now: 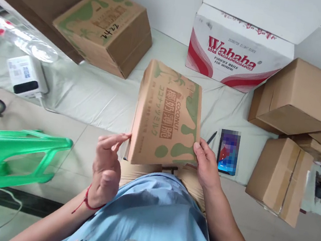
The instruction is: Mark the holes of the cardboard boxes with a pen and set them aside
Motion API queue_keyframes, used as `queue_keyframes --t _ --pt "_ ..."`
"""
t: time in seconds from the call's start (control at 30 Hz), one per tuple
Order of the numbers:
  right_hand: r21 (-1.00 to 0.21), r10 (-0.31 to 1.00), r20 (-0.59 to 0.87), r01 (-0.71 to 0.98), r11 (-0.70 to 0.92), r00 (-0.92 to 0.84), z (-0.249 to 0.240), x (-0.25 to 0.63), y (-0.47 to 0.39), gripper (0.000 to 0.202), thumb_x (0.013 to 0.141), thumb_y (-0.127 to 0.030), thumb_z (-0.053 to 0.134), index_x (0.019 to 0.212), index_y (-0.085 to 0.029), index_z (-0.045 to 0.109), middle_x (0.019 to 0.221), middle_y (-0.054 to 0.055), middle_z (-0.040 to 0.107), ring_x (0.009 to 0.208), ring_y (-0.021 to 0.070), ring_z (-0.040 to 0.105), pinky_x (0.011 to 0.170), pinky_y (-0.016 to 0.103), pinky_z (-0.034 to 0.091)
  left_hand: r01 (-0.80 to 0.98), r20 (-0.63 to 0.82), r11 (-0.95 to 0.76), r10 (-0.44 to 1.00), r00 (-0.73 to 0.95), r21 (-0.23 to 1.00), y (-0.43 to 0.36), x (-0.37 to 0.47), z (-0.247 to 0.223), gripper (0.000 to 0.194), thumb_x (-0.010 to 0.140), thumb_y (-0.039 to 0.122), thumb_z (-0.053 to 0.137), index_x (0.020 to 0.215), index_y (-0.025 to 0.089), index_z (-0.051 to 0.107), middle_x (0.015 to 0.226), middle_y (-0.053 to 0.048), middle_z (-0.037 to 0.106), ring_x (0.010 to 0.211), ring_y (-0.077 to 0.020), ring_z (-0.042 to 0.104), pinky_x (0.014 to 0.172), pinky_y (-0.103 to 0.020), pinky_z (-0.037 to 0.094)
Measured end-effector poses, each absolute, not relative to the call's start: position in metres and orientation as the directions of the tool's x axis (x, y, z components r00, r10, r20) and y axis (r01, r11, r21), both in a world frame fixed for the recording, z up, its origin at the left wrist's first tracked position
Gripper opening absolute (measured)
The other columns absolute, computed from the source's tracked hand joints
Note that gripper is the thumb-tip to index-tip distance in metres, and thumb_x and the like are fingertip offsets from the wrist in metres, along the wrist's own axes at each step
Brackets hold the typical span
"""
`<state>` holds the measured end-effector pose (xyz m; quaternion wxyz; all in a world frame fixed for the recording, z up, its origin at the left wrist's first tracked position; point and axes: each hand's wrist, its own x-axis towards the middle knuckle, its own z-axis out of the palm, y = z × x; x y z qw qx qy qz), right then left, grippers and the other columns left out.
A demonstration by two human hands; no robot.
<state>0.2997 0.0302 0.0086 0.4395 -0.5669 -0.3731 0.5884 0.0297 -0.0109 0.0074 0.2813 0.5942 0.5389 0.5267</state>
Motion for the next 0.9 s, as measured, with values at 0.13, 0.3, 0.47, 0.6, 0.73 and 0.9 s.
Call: queue_keyframes --t 0.13,0.3,0.47,0.6,0.73,0.9 --pt "-0.967 0.964 -0.245 -0.046 -0.250 -0.104 0.008 0.302 0.030 0.049 0.102 -0.060 0.074 0.143 -0.034 0.076 0.153 0.003 0.075 0.150 0.0315 0.065 0.127 0.049 0.053 0.368 0.134 -0.074 0.981 -0.142 0.927 -0.002 0.016 0.023 0.075 0.102 0.073 0.064 0.162 0.028 0.059 0.121 -0.010 0.067 0.119 -0.0315 0.064 0.114 -0.054 0.055" --pt "-0.974 0.961 -0.184 -0.096 -0.207 -0.207 0.006 0.314 0.022 0.052 0.100 -0.047 0.080 0.150 -0.039 0.071 0.159 0.004 0.071 0.148 0.0309 0.067 0.121 0.051 0.059 0.288 0.137 -0.119 0.990 -0.042 0.950 0.007 -0.001 0.025 0.076 0.096 0.048 0.084 0.166 0.035 0.057 0.130 -0.010 0.064 0.128 -0.0299 0.063 0.109 -0.050 0.065" --pt "-0.988 0.987 -0.087 -0.117 -0.104 -0.137 -0.004 0.318 0.011 0.056 0.094 -0.044 0.084 0.148 -0.039 0.067 0.163 0.006 0.066 0.157 0.0303 0.058 0.129 0.057 0.051 0.239 0.240 -0.230 0.971 -0.012 0.943 0.012 -0.002 0.005 0.075 0.093 0.031 0.089 0.162 0.038 0.059 0.154 -0.012 0.057 0.146 -0.0320 0.061 0.115 -0.052 0.065" --pt "-0.985 0.997 -0.073 -0.155 -0.073 -0.004 -0.010 0.315 0.011 0.054 0.097 -0.058 0.073 0.147 -0.037 0.066 0.158 0.009 0.068 0.152 0.0327 0.061 0.123 0.058 0.056 0.167 0.291 -0.283 0.957 -0.022 0.944 0.023 0.003 -0.017 0.069 0.093 0.026 0.088 0.155 0.037 0.062 0.162 -0.012 0.055 0.157 -0.0334 0.054 0.119 -0.052 0.062" --pt "-0.993 0.995 -0.086 -0.082 -0.083 0.041 -0.014 0.314 0.013 0.058 0.103 -0.065 0.064 0.153 -0.036 0.066 0.153 0.009 0.071 0.148 0.0331 0.065 0.124 0.056 0.056 0.153 0.291 -0.278 0.954 -0.068 0.948 0.029 0.004 -0.037 0.061 0.093 0.024 0.086 0.148 0.032 0.062 0.157 -0.013 0.063 0.151 -0.0305 0.061 0.120 -0.052 0.060" --pt "-0.988 0.988 -0.151 -0.024 -0.152 -0.016 -0.021 0.309 0.008 0.083 0.093 -0.072 0.079 0.166 -0.040 0.054 0.155 0.009 0.071 0.134 0.0340 0.074 0.103 0.051 0.070 0.328 0.179 -0.121 0.972 -0.152 0.937 0.018 0.004 -0.051 0.035 0.087 0.031 0.086 0.118 0.021 0.072 0.118 -0.010 0.078 0.110 -0.0278 0.078 0.106 -0.049 0.066"
